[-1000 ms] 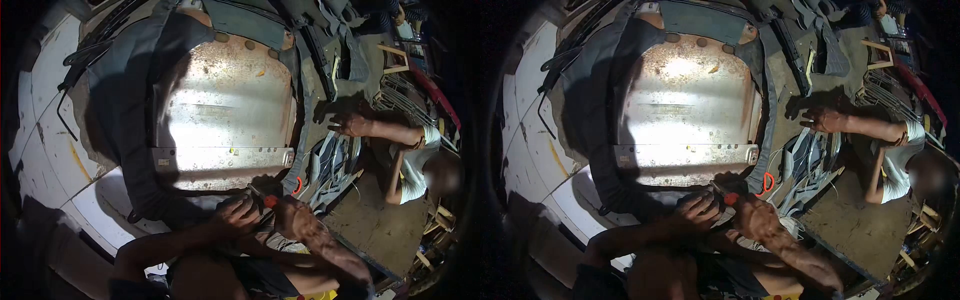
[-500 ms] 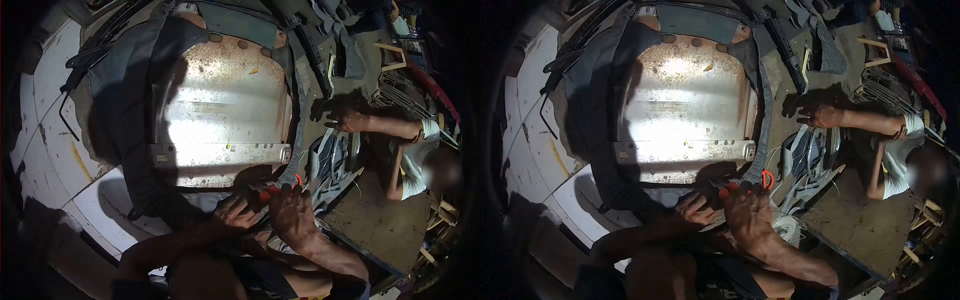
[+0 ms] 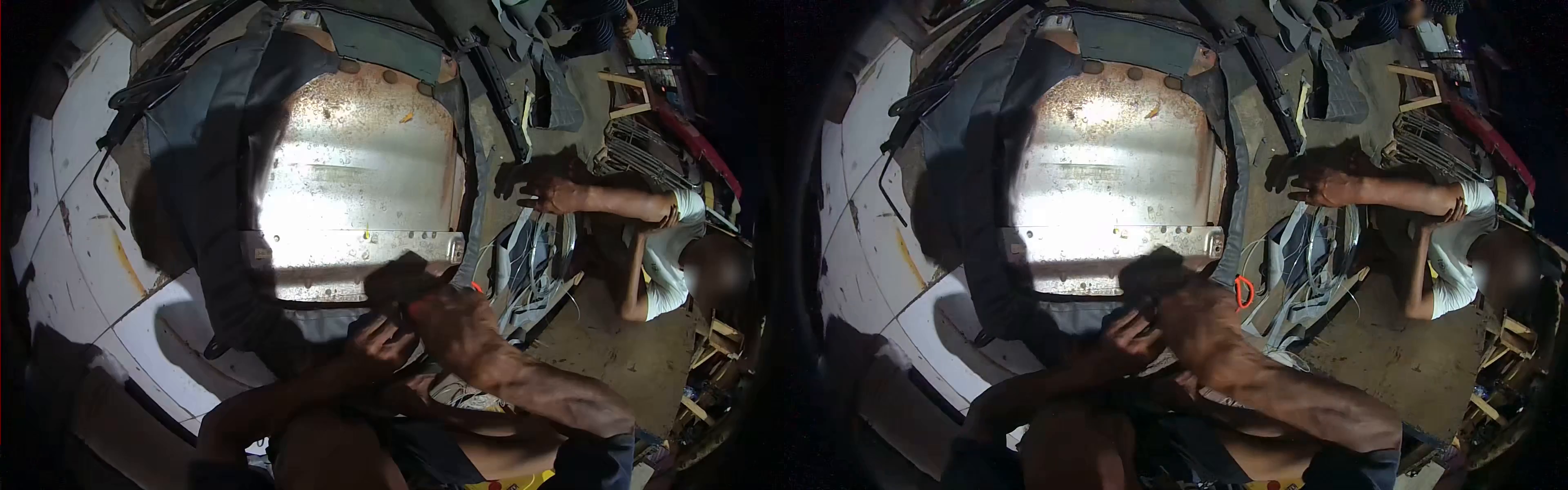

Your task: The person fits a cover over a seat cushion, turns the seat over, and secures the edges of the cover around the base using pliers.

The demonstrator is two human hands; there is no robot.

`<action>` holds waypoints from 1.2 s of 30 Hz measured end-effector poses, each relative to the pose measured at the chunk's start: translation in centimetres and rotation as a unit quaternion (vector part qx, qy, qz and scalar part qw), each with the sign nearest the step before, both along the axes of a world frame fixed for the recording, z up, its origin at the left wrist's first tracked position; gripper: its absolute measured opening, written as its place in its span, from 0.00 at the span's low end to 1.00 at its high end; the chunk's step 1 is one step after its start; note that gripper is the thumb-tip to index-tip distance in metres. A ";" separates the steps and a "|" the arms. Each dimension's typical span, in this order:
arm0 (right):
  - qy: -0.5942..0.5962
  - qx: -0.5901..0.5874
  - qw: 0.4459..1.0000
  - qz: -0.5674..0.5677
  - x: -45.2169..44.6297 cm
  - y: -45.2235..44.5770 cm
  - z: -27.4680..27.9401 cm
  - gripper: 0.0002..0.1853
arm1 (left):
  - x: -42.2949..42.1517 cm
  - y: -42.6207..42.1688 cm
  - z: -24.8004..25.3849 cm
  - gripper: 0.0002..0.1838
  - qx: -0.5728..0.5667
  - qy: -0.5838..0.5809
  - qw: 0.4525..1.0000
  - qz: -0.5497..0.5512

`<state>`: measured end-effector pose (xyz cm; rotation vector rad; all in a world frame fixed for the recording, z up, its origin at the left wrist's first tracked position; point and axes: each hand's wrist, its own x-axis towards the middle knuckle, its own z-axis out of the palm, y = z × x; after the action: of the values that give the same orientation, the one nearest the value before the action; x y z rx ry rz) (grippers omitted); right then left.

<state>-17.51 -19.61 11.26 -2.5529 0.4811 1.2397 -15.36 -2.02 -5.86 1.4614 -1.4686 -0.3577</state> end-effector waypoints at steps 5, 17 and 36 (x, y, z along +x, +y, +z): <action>-0.106 -0.063 0.992 -0.002 -7.8 1.0 0.4 0.18 | 2.7 -1.9 3.1 0.14 -0.018 -0.163 0.985 0.054; -0.176 -0.008 0.942 -0.285 -13.4 4.7 -5.9 0.25 | 3.6 -1.8 3.8 0.13 0.042 -0.104 0.988 -0.107; -0.290 0.082 0.906 -0.297 -14.0 2.7 -6.0 0.14 | 8.1 -9.0 6.8 0.06 0.145 -0.031 0.989 0.009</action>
<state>-31.52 -16.94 5.24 -2.2117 0.8695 0.2745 -7.22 -11.02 0.95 1.7284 -1.4978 -0.5381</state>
